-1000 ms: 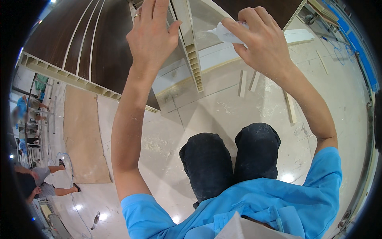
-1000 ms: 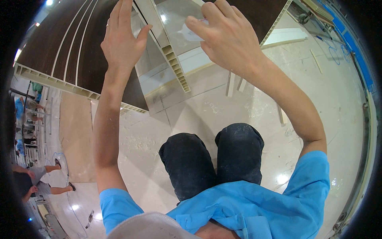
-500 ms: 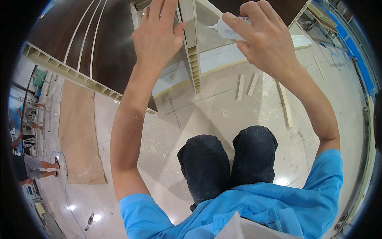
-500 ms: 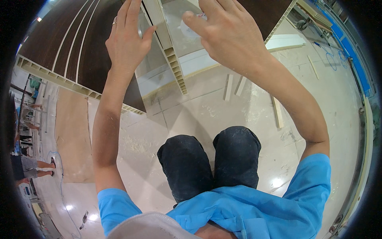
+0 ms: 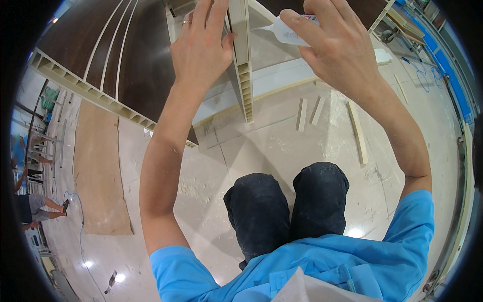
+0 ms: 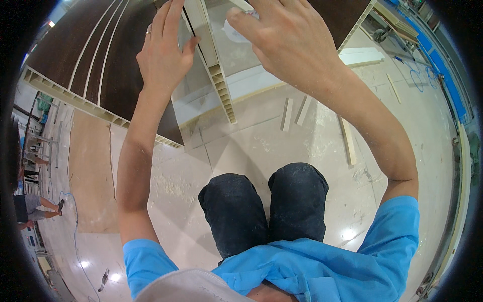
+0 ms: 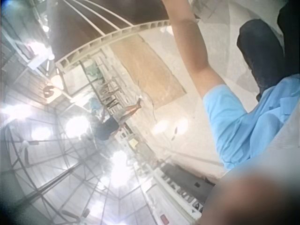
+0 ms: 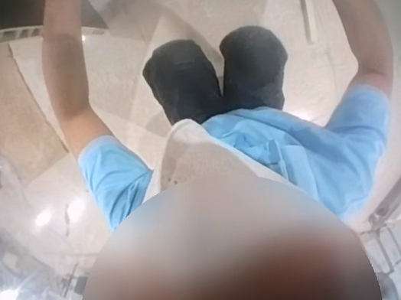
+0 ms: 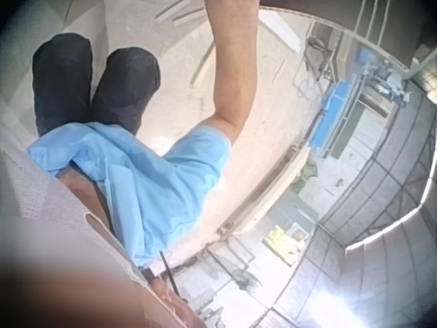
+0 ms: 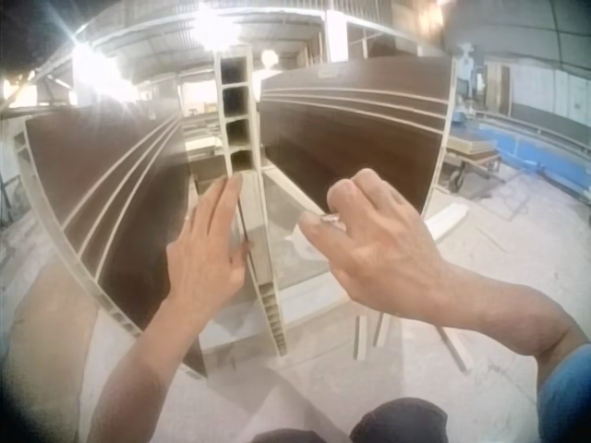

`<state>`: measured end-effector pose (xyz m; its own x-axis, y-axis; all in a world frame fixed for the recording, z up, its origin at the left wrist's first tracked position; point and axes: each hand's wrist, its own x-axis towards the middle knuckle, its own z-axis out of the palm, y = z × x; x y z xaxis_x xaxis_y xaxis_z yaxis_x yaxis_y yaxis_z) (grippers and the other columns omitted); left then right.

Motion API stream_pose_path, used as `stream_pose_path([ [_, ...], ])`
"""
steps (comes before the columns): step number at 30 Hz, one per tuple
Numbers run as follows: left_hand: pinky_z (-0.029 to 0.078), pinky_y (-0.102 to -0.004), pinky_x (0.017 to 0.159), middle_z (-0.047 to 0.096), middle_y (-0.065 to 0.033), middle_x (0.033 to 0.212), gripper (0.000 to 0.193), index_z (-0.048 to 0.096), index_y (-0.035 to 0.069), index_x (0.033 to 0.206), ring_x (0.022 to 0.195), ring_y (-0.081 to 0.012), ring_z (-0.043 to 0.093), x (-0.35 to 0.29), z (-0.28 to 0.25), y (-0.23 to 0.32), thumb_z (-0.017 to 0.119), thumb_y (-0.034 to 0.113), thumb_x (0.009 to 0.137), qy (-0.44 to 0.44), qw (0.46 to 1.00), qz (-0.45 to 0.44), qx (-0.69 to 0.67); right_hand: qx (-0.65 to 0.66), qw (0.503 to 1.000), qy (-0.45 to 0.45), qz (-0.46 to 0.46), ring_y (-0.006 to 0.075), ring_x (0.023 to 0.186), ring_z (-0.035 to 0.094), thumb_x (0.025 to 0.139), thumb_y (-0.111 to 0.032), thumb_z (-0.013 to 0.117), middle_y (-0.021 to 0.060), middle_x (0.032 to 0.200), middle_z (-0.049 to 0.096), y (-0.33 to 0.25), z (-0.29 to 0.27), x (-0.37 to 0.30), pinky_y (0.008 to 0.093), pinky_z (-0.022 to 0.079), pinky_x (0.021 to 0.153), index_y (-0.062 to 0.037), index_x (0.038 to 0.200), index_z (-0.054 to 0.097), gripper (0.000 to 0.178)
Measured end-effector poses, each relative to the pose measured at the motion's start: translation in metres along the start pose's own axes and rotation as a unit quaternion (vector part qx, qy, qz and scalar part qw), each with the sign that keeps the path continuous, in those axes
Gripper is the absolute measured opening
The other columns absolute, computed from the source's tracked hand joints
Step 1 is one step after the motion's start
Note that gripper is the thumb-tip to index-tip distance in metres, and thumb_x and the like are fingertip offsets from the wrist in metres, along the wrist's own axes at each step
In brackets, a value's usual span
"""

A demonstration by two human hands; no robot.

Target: The person kneels on the floor and applies glue from a bottle into the grooves of a large wooden panel. They then insert thin wooden strips into the glued grooves and press them into place.

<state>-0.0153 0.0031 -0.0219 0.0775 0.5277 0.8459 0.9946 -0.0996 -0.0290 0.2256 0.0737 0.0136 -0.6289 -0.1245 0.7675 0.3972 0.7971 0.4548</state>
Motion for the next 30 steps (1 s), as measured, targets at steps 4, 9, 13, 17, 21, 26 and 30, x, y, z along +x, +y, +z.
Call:
stream_pose_path([
  [4, 0.06, -0.0458, 0.102, 0.053, -0.0152, 0.162, 0.096, 0.041, 0.013, 0.168, 0.136, -0.0385, 0.062, 0.0, 0.0, 0.001, 0.084, 0.008, 0.082, -0.002, 1.0, 0.0, -0.004, -0.017, 1.0, 0.009, -0.017, 0.0258, 0.09, 0.05, 0.081, 0.004, 0.07, 0.0106, 0.096, 0.051, 0.006, -0.005, 0.003, 0.0374, 0.047, 0.075, 0.0003, 0.108, 0.074, 0.027],
  [9, 0.061, -0.0461, 0.101, 0.053, -0.0161, 0.162, 0.097, 0.041, 0.013, 0.168, 0.134, -0.0397, 0.063, 0.0, 0.0, 0.001, 0.084, 0.008, 0.082, -0.001, 1.0, 0.0, -0.004, -0.024, 1.0, 0.003, -0.017, 0.0249, 0.091, 0.049, 0.083, 0.003, 0.071, 0.0096, 0.096, 0.05, 0.011, -0.007, 0.008, 0.0366, 0.046, 0.075, -0.0003, 0.11, 0.073, 0.028],
  [13, 0.061, -0.046, 0.101, 0.052, -0.0166, 0.162, 0.097, 0.04, 0.013, 0.168, 0.135, -0.0401, 0.063, 0.0, 0.0, 0.0, 0.085, 0.009, 0.082, 0.0, 1.0, 0.002, -0.001, -0.026, 0.999, 0.017, -0.025, 0.0241, 0.091, 0.048, 0.084, 0.0, 0.074, 0.0088, 0.096, 0.049, 0.014, -0.007, 0.013, 0.0364, 0.045, 0.075, -0.0016, 0.112, 0.071, 0.028],
  [17, 0.061, -0.0462, 0.101, 0.052, -0.0168, 0.163, 0.096, 0.039, 0.013, 0.168, 0.136, -0.0401, 0.062, 0.0, -0.001, 0.0, 0.084, 0.01, 0.084, -0.01, 1.0, -0.003, -0.006, -0.022, 1.0, -0.007, -0.013, 0.0239, 0.091, 0.048, 0.085, -0.006, 0.079, 0.0083, 0.097, 0.048, 0.015, -0.016, 0.015, 0.0364, 0.044, 0.074, -0.003, 0.113, 0.069, 0.029],
  [21, 0.061, -0.0464, 0.101, 0.051, -0.0172, 0.163, 0.096, 0.039, 0.012, 0.169, 0.136, -0.0399, 0.062, 0.0, -0.002, 0.0, 0.084, 0.01, 0.084, -0.014, 1.0, -0.002, -0.005, -0.06, 0.997, 0.011, -0.039, 0.0239, 0.091, 0.047, 0.086, -0.008, 0.08, 0.0084, 0.097, 0.048, 0.02, -0.016, 0.023, 0.0366, 0.044, 0.074, -0.0036, 0.112, 0.068, 0.029],
  [26, 0.061, -0.0464, 0.101, 0.051, -0.0165, 0.164, 0.095, 0.039, 0.012, 0.169, 0.136, -0.0395, 0.062, 0.0, -0.003, 0.0, 0.083, 0.011, 0.085, -0.011, 1.0, 0.002, -0.005, -0.046, 0.998, 0.026, -0.04, 0.0239, 0.09, 0.048, 0.085, -0.004, 0.077, 0.0087, 0.096, 0.049, 0.025, -0.02, 0.028, 0.0363, 0.044, 0.073, -0.0035, 0.111, 0.068, 0.028],
  [30, 0.061, -0.0456, 0.101, 0.051, -0.017, 0.164, 0.094, 0.04, 0.011, 0.168, 0.136, -0.0385, 0.062, -0.003, 0.001, -0.003, 0.084, 0.012, 0.085, -0.017, 1.0, -0.004, -0.001, -0.057, 0.996, 0.044, -0.052, 0.0241, 0.089, 0.048, 0.083, 0.001, 0.074, 0.0086, 0.095, 0.049, 0.029, -0.022, 0.035, 0.0359, 0.044, 0.073, -0.0029, 0.109, 0.068, 0.027],
])
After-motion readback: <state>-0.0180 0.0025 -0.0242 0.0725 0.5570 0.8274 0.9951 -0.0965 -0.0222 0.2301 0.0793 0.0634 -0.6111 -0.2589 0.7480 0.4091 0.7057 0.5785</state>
